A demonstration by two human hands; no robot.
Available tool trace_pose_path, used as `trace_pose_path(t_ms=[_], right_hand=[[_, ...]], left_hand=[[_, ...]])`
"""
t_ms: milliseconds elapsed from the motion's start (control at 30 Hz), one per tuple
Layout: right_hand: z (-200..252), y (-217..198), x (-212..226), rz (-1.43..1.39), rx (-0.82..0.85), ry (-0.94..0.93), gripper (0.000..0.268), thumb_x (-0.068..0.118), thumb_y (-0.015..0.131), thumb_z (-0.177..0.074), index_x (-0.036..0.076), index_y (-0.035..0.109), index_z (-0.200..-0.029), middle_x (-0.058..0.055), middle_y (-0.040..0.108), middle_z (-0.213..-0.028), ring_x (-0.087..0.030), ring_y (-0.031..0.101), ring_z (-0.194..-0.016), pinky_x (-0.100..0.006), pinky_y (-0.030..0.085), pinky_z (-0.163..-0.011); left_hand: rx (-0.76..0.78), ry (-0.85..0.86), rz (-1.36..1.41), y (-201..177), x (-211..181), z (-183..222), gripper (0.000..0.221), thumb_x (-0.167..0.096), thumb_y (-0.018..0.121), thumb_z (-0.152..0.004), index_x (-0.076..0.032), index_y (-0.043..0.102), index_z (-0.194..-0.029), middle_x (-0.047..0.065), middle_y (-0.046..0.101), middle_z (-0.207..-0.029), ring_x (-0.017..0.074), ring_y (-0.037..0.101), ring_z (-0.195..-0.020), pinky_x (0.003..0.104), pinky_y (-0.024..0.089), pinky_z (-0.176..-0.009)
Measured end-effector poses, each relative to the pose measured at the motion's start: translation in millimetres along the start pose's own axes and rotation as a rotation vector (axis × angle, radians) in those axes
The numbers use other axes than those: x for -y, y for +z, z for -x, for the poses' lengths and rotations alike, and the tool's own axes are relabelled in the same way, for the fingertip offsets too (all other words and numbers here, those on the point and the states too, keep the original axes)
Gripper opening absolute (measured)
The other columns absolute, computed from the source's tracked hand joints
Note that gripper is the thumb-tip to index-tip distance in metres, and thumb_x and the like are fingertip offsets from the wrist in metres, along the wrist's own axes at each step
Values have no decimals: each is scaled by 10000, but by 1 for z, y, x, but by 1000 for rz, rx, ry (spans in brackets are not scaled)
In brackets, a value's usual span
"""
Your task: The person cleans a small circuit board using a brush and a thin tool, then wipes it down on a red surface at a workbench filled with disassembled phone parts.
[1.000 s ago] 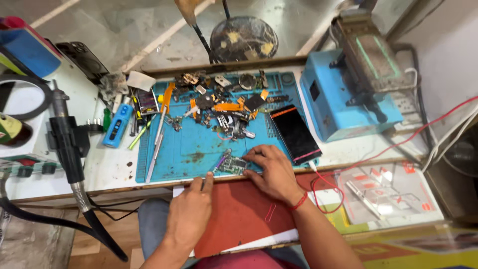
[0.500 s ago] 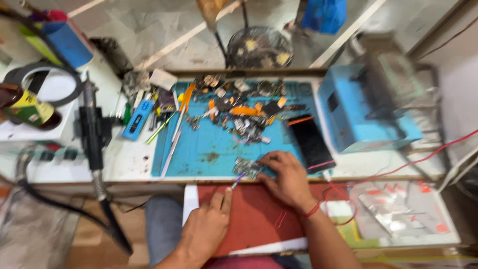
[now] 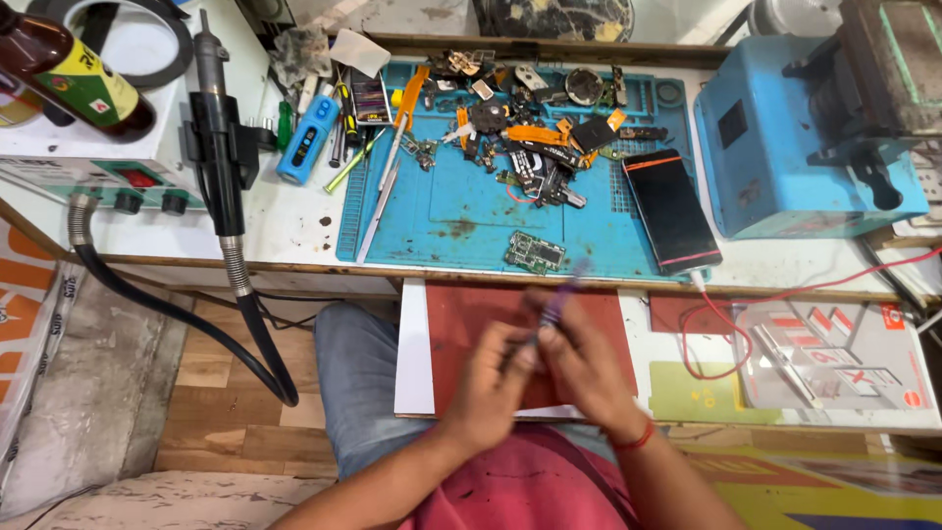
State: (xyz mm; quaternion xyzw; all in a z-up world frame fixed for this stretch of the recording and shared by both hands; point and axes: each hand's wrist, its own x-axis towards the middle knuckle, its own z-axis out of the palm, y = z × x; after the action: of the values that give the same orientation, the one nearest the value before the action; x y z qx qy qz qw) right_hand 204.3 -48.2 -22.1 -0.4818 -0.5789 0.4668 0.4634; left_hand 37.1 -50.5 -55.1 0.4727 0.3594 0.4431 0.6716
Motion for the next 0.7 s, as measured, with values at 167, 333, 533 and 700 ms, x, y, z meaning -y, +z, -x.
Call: trace_pose_path(t_ms=[167, 333, 533, 700], right_hand=[[21, 4, -34, -294, -353, 87, 344, 165, 465, -1092, -25, 585, -1353, -19, 633, -988, -90, 582, -878, -244, 499, -762], [11, -33, -33, -193, -386, 274, 349, 166, 507, -1073, -28, 610, -1345, 14, 477, -730, -70, 450, -631, -244, 421, -556], [21, -32, -35, -152, -272, 428, 342, 170, 537, -1051, 10, 627, -1340, 18, 428, -735, -60, 388, -570, -242, 380, -500], [22, -27, -34, -2, -267, 274, 287, 96, 556, -1011, -54, 641, -1240, 3, 534, -919, -70, 541, -684, -252, 508, -601]], left_hand=[[125, 589, -781, 6, -40, -18, 181, -195, 692, -991, -62, 668, -1112, 93, 757, -1124, 266, 693, -1007, 373, 560, -860], [-22, 613, -967, -14, -70, -73, 212, -232, 743, -970, -49, 696, -1065, 106, 716, -1071, 306, 673, -1022, 431, 549, -870], [216, 678, -1242, -46, -76, -121, 514, -321, 810, -794, -38, 714, -1213, 93, 644, -1262, 317, 529, -1192, 501, 399, -1003], [205, 653, -1157, -52, -73, -123, 510, -363, 861, -729, -102, 763, -1156, 58, 666, -1116, 284, 574, -1097, 485, 414, -974]])
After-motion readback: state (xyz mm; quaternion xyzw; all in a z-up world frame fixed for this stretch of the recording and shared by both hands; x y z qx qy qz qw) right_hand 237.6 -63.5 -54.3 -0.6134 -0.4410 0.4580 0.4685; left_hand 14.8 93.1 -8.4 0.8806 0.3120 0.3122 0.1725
